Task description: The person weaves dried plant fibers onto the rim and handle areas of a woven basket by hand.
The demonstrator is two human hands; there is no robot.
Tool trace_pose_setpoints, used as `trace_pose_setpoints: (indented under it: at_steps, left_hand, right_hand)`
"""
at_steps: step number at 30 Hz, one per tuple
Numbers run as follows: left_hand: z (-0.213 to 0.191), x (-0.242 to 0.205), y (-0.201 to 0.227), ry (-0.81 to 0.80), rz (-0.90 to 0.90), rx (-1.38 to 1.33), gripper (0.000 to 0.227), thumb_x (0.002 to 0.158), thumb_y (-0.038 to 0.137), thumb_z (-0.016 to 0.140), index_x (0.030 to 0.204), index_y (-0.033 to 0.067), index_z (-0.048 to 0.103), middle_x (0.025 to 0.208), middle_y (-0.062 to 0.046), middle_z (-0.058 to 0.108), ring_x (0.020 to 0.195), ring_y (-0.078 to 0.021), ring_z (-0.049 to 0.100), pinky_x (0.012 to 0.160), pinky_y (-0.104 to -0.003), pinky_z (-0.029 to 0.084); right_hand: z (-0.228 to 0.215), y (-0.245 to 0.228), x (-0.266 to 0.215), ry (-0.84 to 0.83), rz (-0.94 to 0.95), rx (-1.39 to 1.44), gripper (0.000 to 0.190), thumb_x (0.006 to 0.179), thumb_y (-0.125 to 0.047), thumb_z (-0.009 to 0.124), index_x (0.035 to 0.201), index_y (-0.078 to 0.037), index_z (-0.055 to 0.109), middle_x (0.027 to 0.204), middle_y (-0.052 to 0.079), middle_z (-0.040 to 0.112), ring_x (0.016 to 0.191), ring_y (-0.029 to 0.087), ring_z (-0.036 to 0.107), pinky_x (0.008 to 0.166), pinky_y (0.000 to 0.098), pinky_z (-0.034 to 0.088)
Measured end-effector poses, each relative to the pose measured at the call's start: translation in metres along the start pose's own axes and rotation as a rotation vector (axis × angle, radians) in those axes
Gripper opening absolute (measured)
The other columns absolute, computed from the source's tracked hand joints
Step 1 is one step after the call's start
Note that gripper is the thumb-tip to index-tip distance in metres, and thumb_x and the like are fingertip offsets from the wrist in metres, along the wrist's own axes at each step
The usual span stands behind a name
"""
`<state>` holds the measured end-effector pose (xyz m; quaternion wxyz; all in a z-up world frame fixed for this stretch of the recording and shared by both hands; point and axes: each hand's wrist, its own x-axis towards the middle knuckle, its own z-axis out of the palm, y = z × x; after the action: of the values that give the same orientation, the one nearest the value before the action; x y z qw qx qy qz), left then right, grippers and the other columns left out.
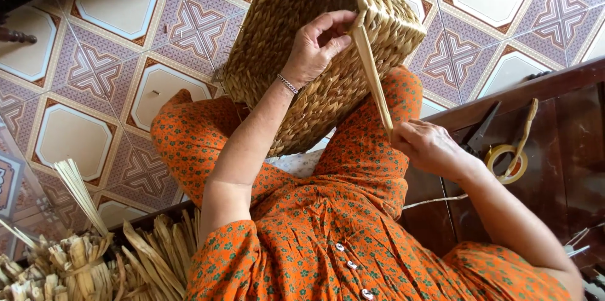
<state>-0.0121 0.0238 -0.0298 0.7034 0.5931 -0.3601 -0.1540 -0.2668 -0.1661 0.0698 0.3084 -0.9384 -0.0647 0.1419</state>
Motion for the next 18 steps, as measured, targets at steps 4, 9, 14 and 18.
trace_pose_setpoints:
  at_steps: [4, 9, 14, 18]
  left_hand:
    - [0.008, -0.004, -0.005, 0.088, 0.110, 0.383, 0.024, 0.102, 0.011, 0.071, 0.126, 0.0123, 0.070, 0.107, -0.004, 0.071, 0.097, -0.0170, 0.068, 0.088, -0.029, 0.062]
    - [0.014, -0.003, 0.004, 0.167, 0.121, 0.472, 0.023, 0.107, 0.022, 0.060, 0.122, 0.0075, 0.069, 0.094, -0.004, 0.067, 0.086, -0.0151, 0.066, 0.076, -0.026, 0.063]
    - [0.019, 0.020, 0.006, 0.153, 0.119, 0.744, 0.035, 0.101, 0.045, 0.057, 0.095, 0.0106, 0.063, 0.076, 0.000, 0.065, 0.066, -0.0141, 0.064, 0.056, -0.025, 0.056]
    - [0.025, 0.021, 0.001, 0.223, 0.134, 0.874, 0.031, 0.108, 0.039, 0.052, 0.095, 0.0118, 0.058, 0.073, -0.002, 0.063, 0.065, -0.0167, 0.064, 0.055, -0.030, 0.055]
  right_hand:
    - [-0.010, 0.004, 0.005, -0.113, 0.032, -0.110, 0.009, 0.089, -0.022, 0.070, 0.092, -0.013, 0.069, 0.080, 0.005, 0.071, 0.079, 0.026, 0.071, 0.069, 0.0417, 0.056]
    - [-0.030, 0.013, 0.054, 0.289, 0.064, 0.089, 0.038, 0.099, -0.029, 0.070, 0.126, -0.002, 0.066, 0.109, 0.014, 0.075, 0.093, 0.025, 0.073, 0.084, 0.0398, 0.058]
    - [0.002, 0.008, 0.109, 0.309, 0.277, 0.210, 0.027, 0.102, -0.028, 0.069, 0.106, -0.002, 0.070, 0.081, 0.008, 0.071, 0.066, 0.020, 0.068, 0.058, 0.0366, 0.056]
    - [0.028, 0.007, 0.124, 0.501, 0.161, 0.089, 0.032, 0.108, -0.020, 0.068, 0.082, -0.002, 0.066, 0.062, 0.004, 0.063, 0.048, 0.012, 0.058, 0.040, 0.0328, 0.047]
